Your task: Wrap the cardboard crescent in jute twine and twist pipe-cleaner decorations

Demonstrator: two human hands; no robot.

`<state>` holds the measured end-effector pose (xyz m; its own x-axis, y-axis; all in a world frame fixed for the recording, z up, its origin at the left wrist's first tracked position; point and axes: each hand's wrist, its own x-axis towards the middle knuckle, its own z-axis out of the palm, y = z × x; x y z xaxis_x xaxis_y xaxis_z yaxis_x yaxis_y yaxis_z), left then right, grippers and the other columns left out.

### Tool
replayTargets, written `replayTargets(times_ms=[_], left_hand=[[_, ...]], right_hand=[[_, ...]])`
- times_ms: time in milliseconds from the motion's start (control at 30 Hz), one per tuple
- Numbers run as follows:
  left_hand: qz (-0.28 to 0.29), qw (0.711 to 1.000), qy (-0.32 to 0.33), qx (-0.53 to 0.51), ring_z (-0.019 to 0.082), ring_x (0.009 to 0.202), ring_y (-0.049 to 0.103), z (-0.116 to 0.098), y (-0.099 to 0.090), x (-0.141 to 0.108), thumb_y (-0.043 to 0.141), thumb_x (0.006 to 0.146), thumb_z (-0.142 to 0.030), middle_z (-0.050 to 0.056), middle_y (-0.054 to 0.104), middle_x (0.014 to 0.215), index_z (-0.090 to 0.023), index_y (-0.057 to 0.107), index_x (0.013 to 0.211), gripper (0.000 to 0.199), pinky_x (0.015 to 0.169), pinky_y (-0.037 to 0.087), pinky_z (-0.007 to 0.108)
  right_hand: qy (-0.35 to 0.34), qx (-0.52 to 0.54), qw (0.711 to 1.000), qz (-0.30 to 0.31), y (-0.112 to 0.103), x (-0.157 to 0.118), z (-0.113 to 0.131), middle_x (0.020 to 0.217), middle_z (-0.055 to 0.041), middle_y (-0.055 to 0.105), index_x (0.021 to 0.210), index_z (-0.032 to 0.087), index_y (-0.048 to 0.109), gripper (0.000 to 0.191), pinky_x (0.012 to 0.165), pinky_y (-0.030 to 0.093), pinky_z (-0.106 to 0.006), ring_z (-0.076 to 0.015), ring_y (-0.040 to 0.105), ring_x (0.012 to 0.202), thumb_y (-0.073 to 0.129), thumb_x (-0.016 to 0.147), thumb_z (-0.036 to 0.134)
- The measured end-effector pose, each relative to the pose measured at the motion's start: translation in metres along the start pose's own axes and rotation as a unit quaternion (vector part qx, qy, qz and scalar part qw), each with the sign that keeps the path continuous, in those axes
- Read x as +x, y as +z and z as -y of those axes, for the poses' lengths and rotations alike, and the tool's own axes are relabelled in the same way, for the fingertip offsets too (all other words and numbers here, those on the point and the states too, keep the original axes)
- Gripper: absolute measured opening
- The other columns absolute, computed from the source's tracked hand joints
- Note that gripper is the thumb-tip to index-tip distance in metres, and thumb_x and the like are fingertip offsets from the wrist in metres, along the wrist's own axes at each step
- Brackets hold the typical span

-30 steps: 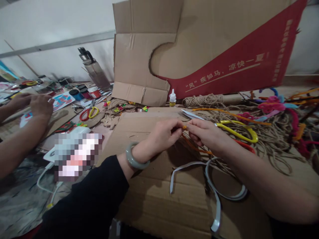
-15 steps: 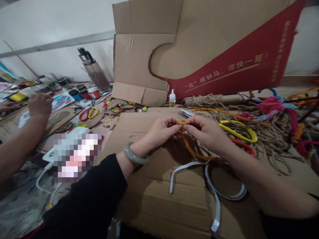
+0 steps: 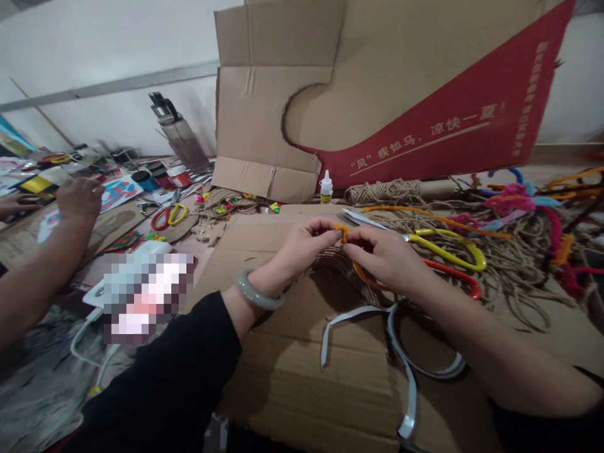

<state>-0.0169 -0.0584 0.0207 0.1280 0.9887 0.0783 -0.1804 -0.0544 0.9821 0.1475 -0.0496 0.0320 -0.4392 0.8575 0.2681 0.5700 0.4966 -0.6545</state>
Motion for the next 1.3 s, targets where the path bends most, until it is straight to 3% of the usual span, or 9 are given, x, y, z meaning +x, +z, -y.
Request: replayTargets(times_ms=[167,333,433,533,867,1100,1300], left_hand=[[0.005,0.993,0.047,0.112,0.008,0.067,0.052,0.001,-0.001,0.0,0.064,0.072,-0.025,0.0,0.061,0.075,-0.014,0.062,0.079,0.013,0.068,0.042,0.023],[0.007,0.953,0.156,0.26,0.01,0.069,0.054,0.003,-0.003,-0.002,0.061,0.075,-0.021,0.002,0.065,0.082,-0.016,0.062,0.092,0.019,0.067,0.044,0.023],[0.006,0.922,0.197,0.332,0.012,0.075,0.058,0.003,-0.004,-0.005,0.06,0.077,-0.022,0.004,0.067,0.084,-0.017,0.064,0.088,0.013,0.072,0.045,0.026],[0.003,0.914,0.194,0.355,0.014,0.079,0.061,0.003,-0.004,-0.006,0.057,0.077,-0.02,0.005,0.069,0.085,-0.016,0.065,0.084,0.011,0.076,0.046,0.028],[0.013,0.956,0.149,0.252,0.013,0.078,0.062,0.002,0.002,-0.008,0.059,0.077,-0.022,0.004,0.07,0.083,-0.017,0.067,0.082,0.01,0.078,0.047,0.028],[0.023,0.996,0.029,0.079,0.008,0.064,0.055,-0.003,0.007,-0.009,0.068,0.071,-0.034,0.001,0.065,0.072,-0.015,0.066,0.078,0.02,0.066,0.046,0.024],[0.001,1.0,0.018,0.015,0.009,0.067,0.057,-0.005,0.009,-0.008,0.074,0.065,-0.034,0.0,0.065,0.071,-0.015,0.065,0.074,0.023,0.069,0.047,0.024]], right_hand=[[-0.033,-0.099,0.993,-0.057,0.0,-0.002,-0.007,0.08,-0.0055,0.07,0.08,0.019,0.069,0.02,0.065,0.041,-0.03,-0.0186,0.061,0.072,0.05,0.081,0.025],[-0.05,-0.213,0.973,-0.067,0.0,-0.006,-0.007,0.086,-0.0084,0.069,0.084,0.017,0.069,0.022,0.064,0.04,-0.032,-0.0224,0.063,0.077,0.048,0.083,0.026],[-0.057,-0.228,0.97,-0.065,0.002,-0.008,-0.005,0.089,-0.0077,0.07,0.086,0.018,0.068,0.022,0.064,0.041,-0.031,-0.0224,0.064,0.08,0.047,0.084,0.024],[-0.067,-0.217,0.971,-0.077,0.003,-0.008,-0.005,0.089,-0.007,0.07,0.086,0.018,0.066,0.02,0.064,0.041,-0.031,-0.0216,0.064,0.08,0.047,0.083,0.022],[-0.078,-0.12,0.986,-0.081,0.002,-0.007,-0.003,0.082,-0.006,0.07,0.085,0.019,0.065,0.018,0.065,0.043,-0.029,-0.019,0.062,0.074,0.048,0.08,0.018],[-0.037,0.037,0.995,-0.088,0.001,-0.005,0.001,0.068,-0.0015,0.064,0.076,0.019,0.059,0.01,0.061,0.042,-0.027,-0.0142,0.057,0.063,0.049,0.077,0.018],[0.006,0.15,0.987,-0.057,0.003,-0.003,-0.001,0.069,-0.0009,0.062,0.076,0.02,0.056,0.005,0.062,0.044,-0.028,-0.0139,0.056,0.063,0.052,0.077,0.022]])
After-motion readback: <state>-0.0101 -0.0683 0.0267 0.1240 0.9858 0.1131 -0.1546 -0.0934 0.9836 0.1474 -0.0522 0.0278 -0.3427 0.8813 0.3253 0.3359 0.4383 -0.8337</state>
